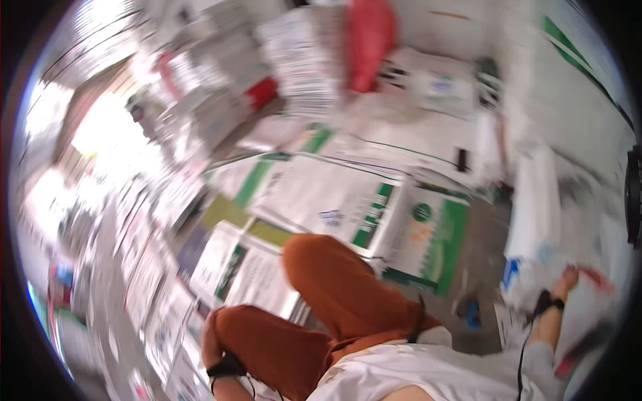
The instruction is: Sorting, counting, and bundling large plastic bags on a warehouse floor.
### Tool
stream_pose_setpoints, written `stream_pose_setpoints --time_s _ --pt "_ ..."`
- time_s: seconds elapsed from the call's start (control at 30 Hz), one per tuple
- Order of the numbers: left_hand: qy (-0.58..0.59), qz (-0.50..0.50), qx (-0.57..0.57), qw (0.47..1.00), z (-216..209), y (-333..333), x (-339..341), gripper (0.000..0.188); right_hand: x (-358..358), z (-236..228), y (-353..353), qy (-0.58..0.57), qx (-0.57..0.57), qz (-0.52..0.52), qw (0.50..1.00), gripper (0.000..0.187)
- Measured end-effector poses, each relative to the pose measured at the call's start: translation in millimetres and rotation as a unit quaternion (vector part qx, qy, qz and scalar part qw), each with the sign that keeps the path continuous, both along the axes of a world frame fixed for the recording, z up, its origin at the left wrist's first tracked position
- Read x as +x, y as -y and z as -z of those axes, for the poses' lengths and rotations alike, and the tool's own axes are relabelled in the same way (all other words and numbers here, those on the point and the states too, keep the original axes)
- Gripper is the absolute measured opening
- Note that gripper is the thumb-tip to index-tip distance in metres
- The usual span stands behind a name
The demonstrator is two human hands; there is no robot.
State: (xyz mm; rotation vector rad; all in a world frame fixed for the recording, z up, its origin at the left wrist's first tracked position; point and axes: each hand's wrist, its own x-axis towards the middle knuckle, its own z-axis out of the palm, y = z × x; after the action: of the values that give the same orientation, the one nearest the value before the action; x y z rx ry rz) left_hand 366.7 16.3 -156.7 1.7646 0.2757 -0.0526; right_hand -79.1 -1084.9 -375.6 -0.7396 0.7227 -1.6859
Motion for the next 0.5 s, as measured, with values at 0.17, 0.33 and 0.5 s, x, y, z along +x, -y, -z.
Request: stream_pose_setpoints --time_s 0.17,0.33,0.5 --pt "0.020 -0.073 0.006 0.997 -74.9 11.7 -58.6 0.046 257.3 -92.2 -118.1 -0.135 0.134 -0.086 0.978 0.040" --pt "0.055 -0.058 0.006 0.997 -50.8 -2.2 -78.3 0.042 470.5 -173.3 -210.8 -0.065 0.017 -0.356 0.932 0.047" --pt "0.003 -0.165 -0.044 0.985 29.5 -51.3 -146.9 0.041 593.6 -277.5 -473.9 -0.118 -0.080 -0.566 0.812 0.040"
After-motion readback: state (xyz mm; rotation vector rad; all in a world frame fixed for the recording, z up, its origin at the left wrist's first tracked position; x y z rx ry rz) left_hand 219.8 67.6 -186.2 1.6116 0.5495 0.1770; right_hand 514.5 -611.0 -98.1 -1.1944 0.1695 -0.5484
